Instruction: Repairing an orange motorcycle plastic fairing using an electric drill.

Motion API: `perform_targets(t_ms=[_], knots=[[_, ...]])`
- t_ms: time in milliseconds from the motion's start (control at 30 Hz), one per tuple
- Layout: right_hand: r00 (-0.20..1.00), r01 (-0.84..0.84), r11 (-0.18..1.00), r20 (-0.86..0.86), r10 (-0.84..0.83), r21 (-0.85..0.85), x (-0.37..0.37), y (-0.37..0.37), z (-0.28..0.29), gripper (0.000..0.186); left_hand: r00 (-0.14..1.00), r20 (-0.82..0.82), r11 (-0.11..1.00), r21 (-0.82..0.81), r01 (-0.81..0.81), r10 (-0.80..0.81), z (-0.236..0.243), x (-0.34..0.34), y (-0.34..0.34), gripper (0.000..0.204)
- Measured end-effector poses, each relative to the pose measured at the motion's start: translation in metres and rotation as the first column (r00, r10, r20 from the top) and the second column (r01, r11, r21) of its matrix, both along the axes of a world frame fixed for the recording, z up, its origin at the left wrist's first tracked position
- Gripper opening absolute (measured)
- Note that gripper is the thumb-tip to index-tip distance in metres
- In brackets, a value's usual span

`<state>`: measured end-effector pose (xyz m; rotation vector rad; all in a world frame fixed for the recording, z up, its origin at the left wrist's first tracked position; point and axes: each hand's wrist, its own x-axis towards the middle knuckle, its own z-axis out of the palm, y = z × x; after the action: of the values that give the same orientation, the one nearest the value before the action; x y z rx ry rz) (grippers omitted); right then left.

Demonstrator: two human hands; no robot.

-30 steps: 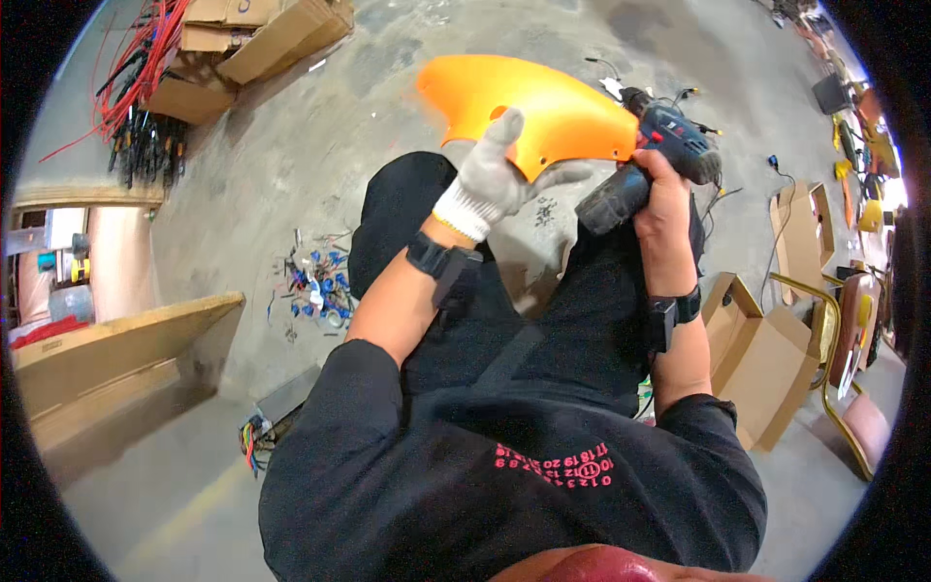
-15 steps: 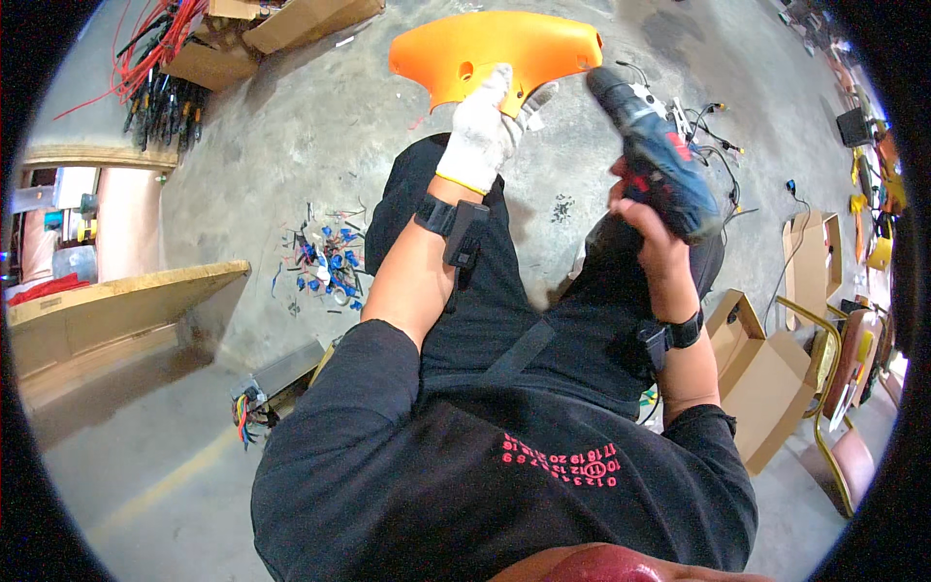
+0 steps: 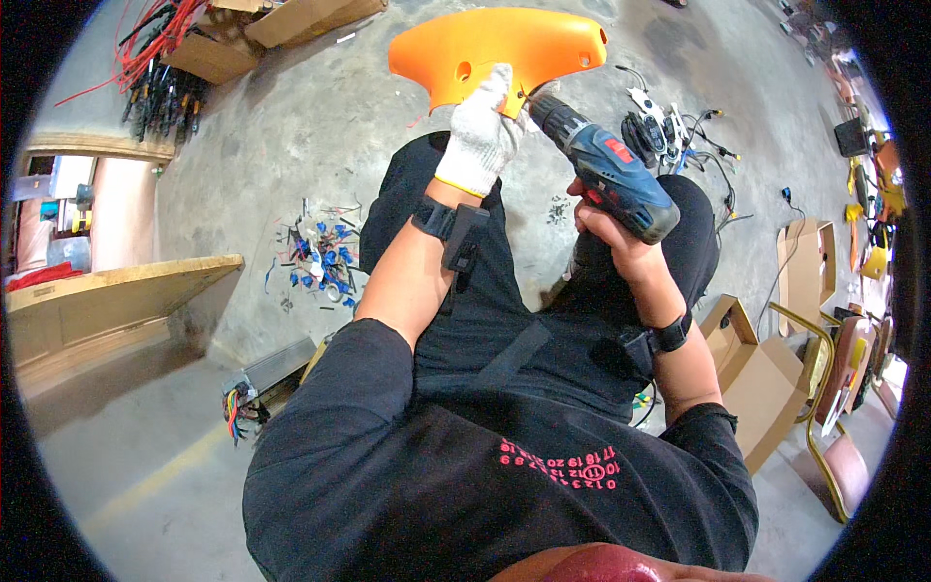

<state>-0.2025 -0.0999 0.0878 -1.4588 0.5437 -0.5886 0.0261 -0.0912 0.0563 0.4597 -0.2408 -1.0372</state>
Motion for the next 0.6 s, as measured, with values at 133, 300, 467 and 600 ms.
perform_targets(t_ms=[133, 300, 467, 600], knots=[[1.0, 0.021, 0.997, 0.011, -0.022, 0.072, 0.001, 0.003, -0.002, 0.033, 1.0, 0.02, 0.997, 0.075, 0.011, -0.013, -0.007, -0.001, -0.001, 0.02], [0.998, 0.024, 0.999, -0.062, -0.027, -0.04, 0.002, 0.004, 0.001, 0.031, 0.999, -0.023, 0.999, -0.006, 0.038, -0.038, -0.014, 0.003, -0.005, 0.027], [0.996, 0.012, 0.999, -0.089, -0.015, -0.036, 0.001, 0.002, 0.006, 0.028, 0.999, 0.053, 1.0, 0.003, 0.011, -0.012, -0.009, -0.005, -0.003, 0.021], [0.991, 0.008, 0.999, -0.134, -0.013, -0.034, -0.002, 0.0, 0.005, 0.022, 0.997, 0.074, 0.999, 0.032, 0.013, -0.015, -0.011, -0.005, -0.001, 0.018]])
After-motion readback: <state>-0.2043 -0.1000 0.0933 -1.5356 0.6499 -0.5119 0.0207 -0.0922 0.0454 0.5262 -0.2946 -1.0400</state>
